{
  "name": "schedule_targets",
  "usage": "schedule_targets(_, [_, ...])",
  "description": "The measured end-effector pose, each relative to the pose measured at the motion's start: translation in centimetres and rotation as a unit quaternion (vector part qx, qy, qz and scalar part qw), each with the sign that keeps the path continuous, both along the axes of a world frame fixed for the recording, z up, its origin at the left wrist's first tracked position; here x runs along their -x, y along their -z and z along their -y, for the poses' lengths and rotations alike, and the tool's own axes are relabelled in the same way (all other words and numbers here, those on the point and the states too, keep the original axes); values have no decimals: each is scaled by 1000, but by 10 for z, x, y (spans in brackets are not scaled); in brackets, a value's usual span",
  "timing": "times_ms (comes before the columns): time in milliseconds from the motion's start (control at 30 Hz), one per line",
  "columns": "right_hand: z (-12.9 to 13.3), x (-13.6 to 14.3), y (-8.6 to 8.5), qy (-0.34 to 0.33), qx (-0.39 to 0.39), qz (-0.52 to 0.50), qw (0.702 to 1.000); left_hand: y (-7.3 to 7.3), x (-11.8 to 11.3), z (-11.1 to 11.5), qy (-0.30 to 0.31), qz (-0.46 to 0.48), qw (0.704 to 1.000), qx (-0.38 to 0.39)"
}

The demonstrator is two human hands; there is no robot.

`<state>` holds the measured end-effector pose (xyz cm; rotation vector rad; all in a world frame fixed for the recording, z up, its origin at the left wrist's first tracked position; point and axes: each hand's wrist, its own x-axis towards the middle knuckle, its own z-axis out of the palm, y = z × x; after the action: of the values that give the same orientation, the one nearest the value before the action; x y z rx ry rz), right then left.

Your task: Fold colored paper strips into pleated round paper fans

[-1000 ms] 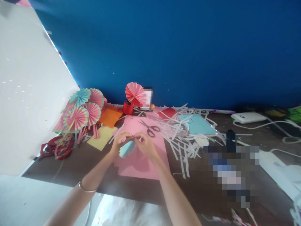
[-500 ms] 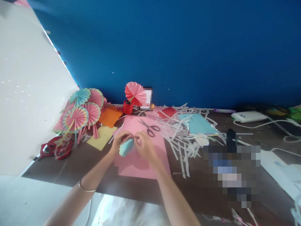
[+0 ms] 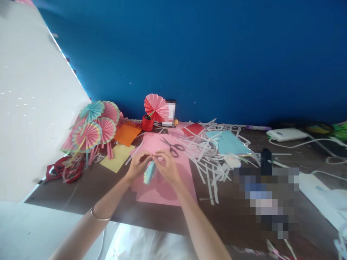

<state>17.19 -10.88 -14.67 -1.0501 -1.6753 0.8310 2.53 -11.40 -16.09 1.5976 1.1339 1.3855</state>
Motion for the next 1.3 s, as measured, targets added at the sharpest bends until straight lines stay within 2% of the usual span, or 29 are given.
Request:
schedule_targets(233, [-10,-3,10,-36,102,-21,994,-2,-1,0,0,10,1000,21])
schedule_targets(600, [-7,-2,7,-63,145,-41,987,-3,-1,1,-6,8,1000,25])
schedule_targets(800, [-9,-4,7,-109,163,-38,980,-4,-2,3,-2,12,1000,28])
schedule_targets(900, [-9,-4,5,-105,147,-39,983,-3,-2,2,-1,35,998,48])
schedule_targets(1067, [-10,-2,1,-61,114,-51,990,-5,-2,3,0,38,997,60])
schedule_targets(1300, [-7,-2,2,-59,173,-121,976,-10,-2,6,2,13,999,44])
